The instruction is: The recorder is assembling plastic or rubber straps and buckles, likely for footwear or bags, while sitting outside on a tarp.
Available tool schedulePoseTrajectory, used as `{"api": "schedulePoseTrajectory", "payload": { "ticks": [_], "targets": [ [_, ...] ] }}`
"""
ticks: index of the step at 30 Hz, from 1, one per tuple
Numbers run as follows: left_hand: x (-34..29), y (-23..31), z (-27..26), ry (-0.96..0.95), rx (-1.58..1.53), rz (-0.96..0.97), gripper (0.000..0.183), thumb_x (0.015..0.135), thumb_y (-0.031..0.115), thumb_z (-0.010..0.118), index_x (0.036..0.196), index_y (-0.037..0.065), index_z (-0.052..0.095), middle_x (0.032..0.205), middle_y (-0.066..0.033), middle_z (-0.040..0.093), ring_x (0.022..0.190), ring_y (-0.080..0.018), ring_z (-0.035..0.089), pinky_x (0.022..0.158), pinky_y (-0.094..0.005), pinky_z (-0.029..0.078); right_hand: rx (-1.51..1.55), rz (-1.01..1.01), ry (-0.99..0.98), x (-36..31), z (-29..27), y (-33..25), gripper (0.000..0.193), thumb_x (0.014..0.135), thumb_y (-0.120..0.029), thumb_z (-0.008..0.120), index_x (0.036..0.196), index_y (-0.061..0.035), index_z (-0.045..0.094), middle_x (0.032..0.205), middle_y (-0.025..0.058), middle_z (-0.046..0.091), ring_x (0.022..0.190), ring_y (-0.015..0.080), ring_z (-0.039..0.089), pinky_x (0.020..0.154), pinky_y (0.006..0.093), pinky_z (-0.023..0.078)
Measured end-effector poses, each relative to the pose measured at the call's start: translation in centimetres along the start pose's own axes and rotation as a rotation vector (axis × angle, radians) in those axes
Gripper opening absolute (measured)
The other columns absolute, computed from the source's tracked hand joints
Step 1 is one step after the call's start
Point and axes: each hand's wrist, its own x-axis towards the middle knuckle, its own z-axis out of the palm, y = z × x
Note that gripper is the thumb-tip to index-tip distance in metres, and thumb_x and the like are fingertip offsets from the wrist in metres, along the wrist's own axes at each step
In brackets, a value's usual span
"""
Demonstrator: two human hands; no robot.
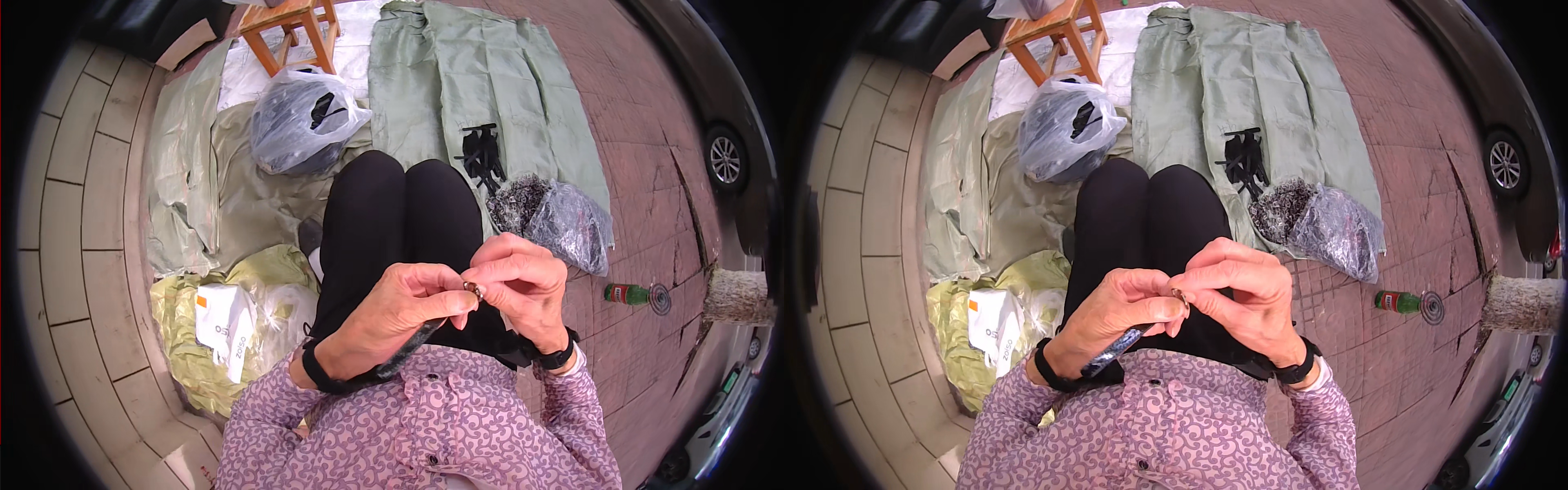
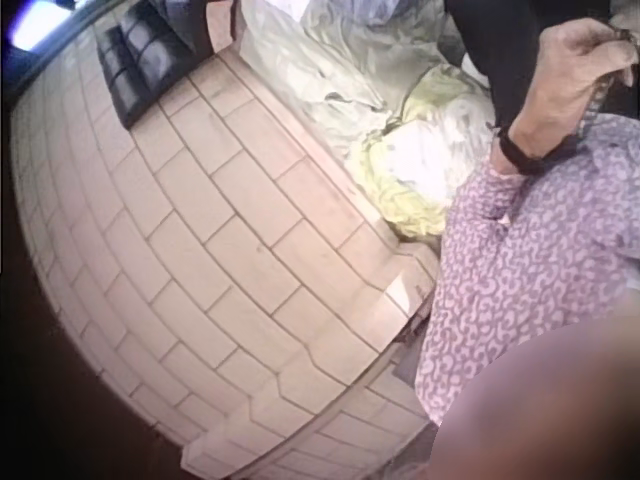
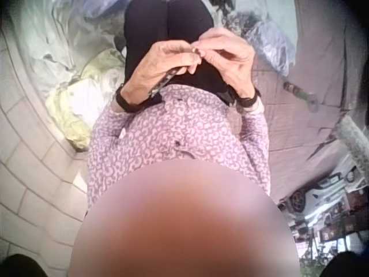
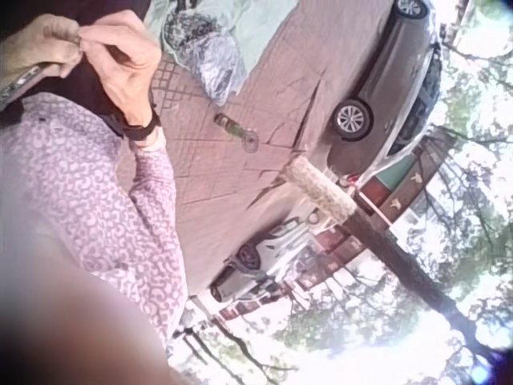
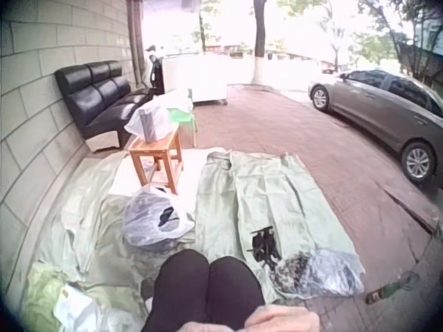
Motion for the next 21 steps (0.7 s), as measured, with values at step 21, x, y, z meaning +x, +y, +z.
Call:
{"api": "schedulePoseTrajectory", "payload": {
  "ticks": [21],
  "targets": [
    [0.0, -0.7, -1.2, 0.271, 0.207, 0.158, 0.016, 0.094, 0.009, 0.067, 0.103, -0.005, 0.068, 0.088, -0.0084, 0.070, 0.072, -0.0101, 0.065, 0.066, -0.0227, 0.053, 0.279, 0.329, 0.140, -0.6, 2.7, 1.2, 0.014, 0.084, 0.006, 0.072, 0.097, 0.0020, 0.068, 0.097, 0.0077, 0.062, 0.085, 0.0136, 0.065, 0.073, 0.0239, 0.054]
  ]
}}
